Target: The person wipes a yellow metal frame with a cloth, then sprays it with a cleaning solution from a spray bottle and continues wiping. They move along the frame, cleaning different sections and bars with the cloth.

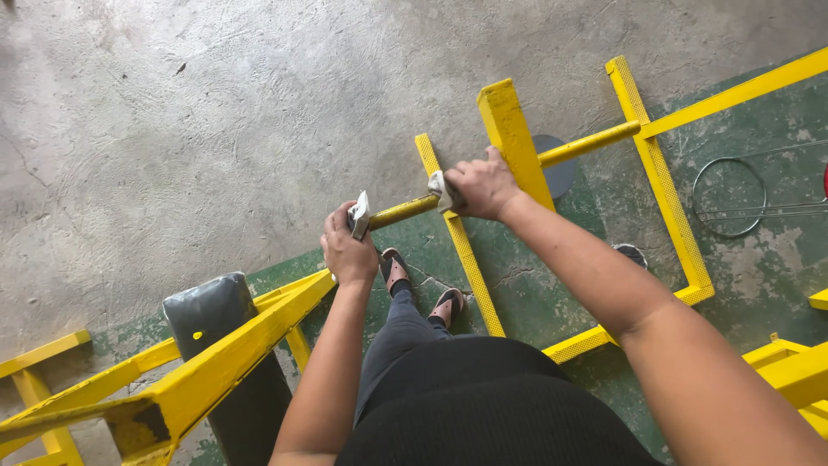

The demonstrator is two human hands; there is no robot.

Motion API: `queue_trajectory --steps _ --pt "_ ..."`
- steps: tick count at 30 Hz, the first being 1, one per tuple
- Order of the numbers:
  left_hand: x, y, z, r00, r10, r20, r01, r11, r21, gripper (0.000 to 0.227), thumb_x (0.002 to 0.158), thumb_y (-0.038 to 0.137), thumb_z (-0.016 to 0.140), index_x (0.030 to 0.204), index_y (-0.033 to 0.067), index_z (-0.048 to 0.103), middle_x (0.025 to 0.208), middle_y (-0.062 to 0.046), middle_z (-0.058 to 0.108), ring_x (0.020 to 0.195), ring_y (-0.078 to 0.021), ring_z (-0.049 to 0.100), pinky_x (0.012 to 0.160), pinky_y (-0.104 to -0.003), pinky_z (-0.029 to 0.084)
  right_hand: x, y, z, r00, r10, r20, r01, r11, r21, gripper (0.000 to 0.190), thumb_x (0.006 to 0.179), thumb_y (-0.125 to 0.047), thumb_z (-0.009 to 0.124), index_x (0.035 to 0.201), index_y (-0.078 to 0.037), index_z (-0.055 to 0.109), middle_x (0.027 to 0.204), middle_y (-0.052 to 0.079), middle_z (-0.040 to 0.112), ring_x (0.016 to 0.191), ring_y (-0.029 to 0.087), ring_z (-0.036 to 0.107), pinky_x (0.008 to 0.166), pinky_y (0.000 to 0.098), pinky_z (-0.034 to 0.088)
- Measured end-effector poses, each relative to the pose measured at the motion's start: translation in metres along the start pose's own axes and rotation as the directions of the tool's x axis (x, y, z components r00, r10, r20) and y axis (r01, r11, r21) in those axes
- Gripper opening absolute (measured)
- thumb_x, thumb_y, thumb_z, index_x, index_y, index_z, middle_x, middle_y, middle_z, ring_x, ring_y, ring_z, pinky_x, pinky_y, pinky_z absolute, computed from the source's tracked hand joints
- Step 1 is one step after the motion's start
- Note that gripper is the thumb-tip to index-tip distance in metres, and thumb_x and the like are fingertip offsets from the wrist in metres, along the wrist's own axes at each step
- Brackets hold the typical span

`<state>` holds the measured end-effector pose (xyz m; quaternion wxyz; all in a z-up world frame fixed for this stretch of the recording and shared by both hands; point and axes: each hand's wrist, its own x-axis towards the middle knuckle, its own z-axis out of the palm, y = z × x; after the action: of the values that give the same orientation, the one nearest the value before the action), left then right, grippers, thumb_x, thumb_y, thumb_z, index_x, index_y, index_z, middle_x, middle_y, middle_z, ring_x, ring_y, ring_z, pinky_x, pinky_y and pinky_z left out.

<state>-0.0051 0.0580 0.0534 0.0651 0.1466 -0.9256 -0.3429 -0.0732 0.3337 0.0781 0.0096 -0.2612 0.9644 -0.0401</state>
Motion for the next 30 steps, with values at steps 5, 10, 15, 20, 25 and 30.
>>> queue_trajectory --steps 5,10,15,20,25,30 --pt "0.0 0.006 -0.002 0.999 -0.037 0.017 0.037 0.999 0.027 0.04 0.088 0.017 0.071 0.124 0.0333 0.064 0.13 0.0 0.062 0.117 -0.0343 0.059 0.095 -0.049 0.05 -0.013 0.023 0.017 1.0 -0.016 -0.005 0.016 0.998 -0.053 0.032 0.083 -0.041 0.074 0.106 -0.02 0.064 0.096 0.003 0.066 0.094 0.024 0.07 0.109 0.0554 0.037" --pt "0.001 0.003 0.001 0.998 -0.052 0.028 0.051 0.998 0.043 0.04 0.087 0.016 0.071 0.122 0.0341 0.066 0.129 0.001 0.061 0.118 -0.0326 0.058 0.096 -0.049 0.049 -0.03 0.026 0.019 0.975 -0.099 -0.2 0.085 0.993 -0.078 0.028 0.095 -0.022 0.061 0.123 -0.017 0.065 0.107 0.004 0.068 0.103 0.023 0.068 0.117 0.0521 0.035" --pt "-0.001 0.0 0.005 0.999 -0.045 0.014 0.045 0.998 0.037 0.041 0.087 0.016 0.072 0.123 0.0348 0.065 0.128 0.0 0.061 0.117 -0.0331 0.059 0.096 -0.048 0.05 -0.045 0.024 0.012 0.925 -0.195 -0.327 0.162 0.979 -0.127 0.042 0.099 -0.015 0.056 0.14 -0.014 0.062 0.124 0.008 0.069 0.115 0.025 0.066 0.117 0.0478 0.038" --pt "-0.001 0.002 0.004 0.999 -0.048 0.003 0.048 0.998 0.039 0.037 0.09 0.02 0.072 0.123 0.0349 0.065 0.128 -0.001 0.062 0.116 -0.0348 0.06 0.095 -0.049 0.05 -0.06 0.023 0.005 0.902 -0.22 -0.371 0.167 0.971 -0.169 0.039 0.101 -0.017 0.056 0.138 -0.012 0.065 0.135 0.009 0.068 0.127 0.025 0.064 0.118 0.0453 0.04" --pt "0.001 -0.005 0.011 0.998 -0.059 -0.025 0.06 0.997 0.039 0.035 0.091 0.023 0.071 0.124 0.0351 0.065 0.129 -0.002 0.062 0.116 -0.036 0.059 0.095 -0.05 0.05 -0.081 0.023 -0.003 0.893 -0.222 -0.39 0.188 0.974 -0.123 0.036 0.1 -0.017 0.057 0.132 -0.011 0.07 0.136 0.011 0.069 0.131 0.027 0.061 0.117 0.0455 0.042" --pt "0.001 -0.01 0.016 0.995 -0.087 -0.039 0.088 0.996 0.03 0.031 0.093 0.028 0.07 0.123 0.0346 0.064 0.128 -0.002 0.061 0.117 -0.0356 0.059 0.095 -0.049 0.05 -0.108 0.018 -0.015 0.898 -0.18 -0.401 0.179 0.983 -0.041 0.028 0.093 -0.011 0.063 0.118 -0.011 0.075 0.131 0.011 0.072 0.133 0.03 0.062 0.113 0.0461 0.046"
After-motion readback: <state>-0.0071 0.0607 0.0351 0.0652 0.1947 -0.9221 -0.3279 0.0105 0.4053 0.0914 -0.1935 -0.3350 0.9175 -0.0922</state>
